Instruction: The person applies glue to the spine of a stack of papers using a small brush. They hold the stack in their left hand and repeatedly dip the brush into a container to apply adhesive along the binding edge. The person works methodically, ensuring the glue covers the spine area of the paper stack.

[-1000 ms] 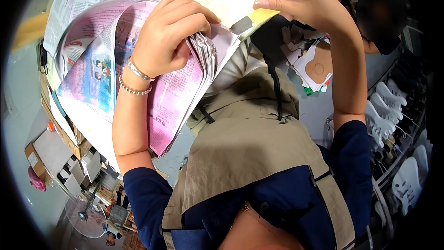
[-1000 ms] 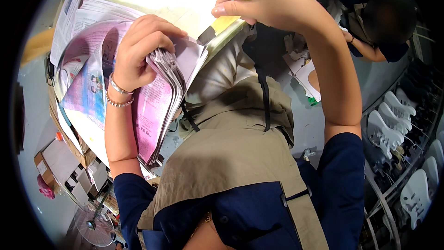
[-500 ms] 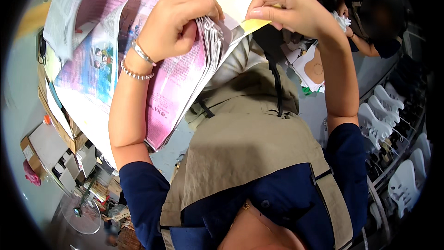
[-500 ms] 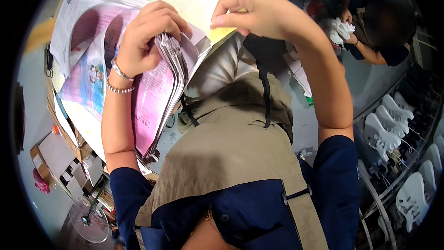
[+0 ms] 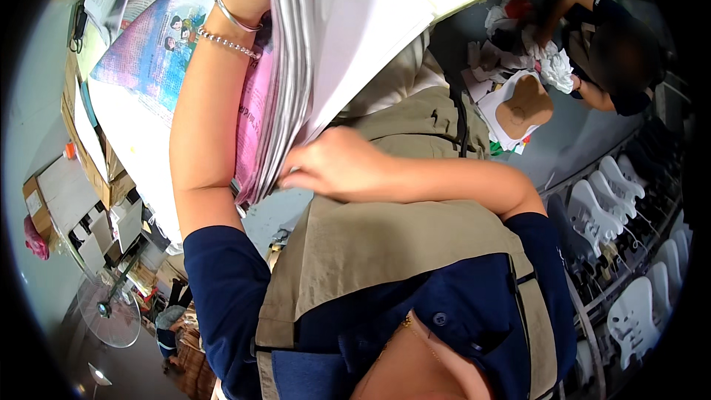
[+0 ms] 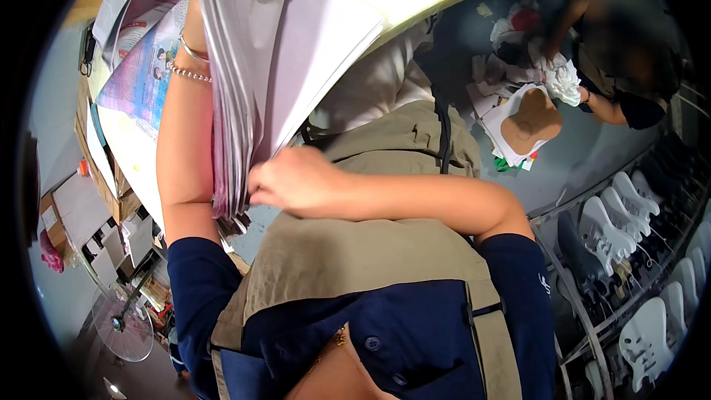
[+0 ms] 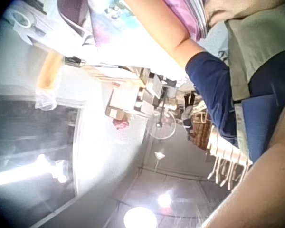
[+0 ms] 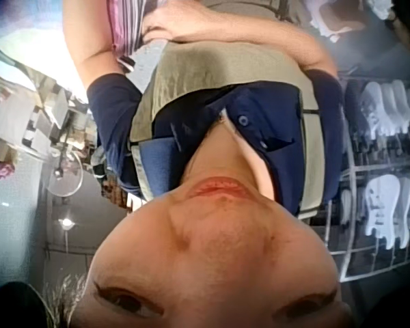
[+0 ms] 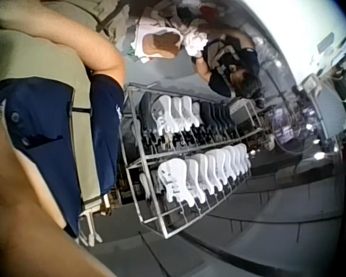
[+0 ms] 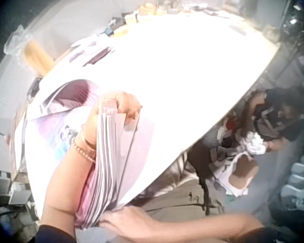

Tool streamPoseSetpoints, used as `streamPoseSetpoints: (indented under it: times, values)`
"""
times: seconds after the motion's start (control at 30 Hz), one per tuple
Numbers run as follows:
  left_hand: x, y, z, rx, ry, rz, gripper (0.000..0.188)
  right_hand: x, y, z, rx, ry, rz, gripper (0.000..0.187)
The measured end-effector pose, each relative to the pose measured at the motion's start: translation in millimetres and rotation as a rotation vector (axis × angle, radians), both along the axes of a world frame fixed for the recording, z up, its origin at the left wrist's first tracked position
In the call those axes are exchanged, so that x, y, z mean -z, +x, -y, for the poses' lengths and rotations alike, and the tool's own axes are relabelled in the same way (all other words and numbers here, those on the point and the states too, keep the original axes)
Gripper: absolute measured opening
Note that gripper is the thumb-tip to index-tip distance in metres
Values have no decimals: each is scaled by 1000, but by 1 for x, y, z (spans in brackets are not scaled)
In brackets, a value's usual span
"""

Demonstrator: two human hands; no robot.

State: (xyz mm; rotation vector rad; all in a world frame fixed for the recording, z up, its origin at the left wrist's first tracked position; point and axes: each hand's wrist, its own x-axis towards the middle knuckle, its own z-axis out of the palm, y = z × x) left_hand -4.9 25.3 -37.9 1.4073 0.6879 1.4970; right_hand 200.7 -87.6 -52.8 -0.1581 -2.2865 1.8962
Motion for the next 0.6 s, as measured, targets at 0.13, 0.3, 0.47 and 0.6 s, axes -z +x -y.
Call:
streamPoseSetpoints:
  times: [0.13,0.3,0.47,0.6]
  values:
    - [-20,-2,10,-127,-181,-141,33,-8,1,-3,-213,66,91,15]
    - [-34,28,3,-73,312,-820,19,-35,62,-90,43,-275,135,11]
    - [-31,33,1,47,155,-985,9,-48,125,-136,570,-372,151,15]
    - [-32,35,2,6,207,-1048,8,-36,123,-147,967,-199,88,16]
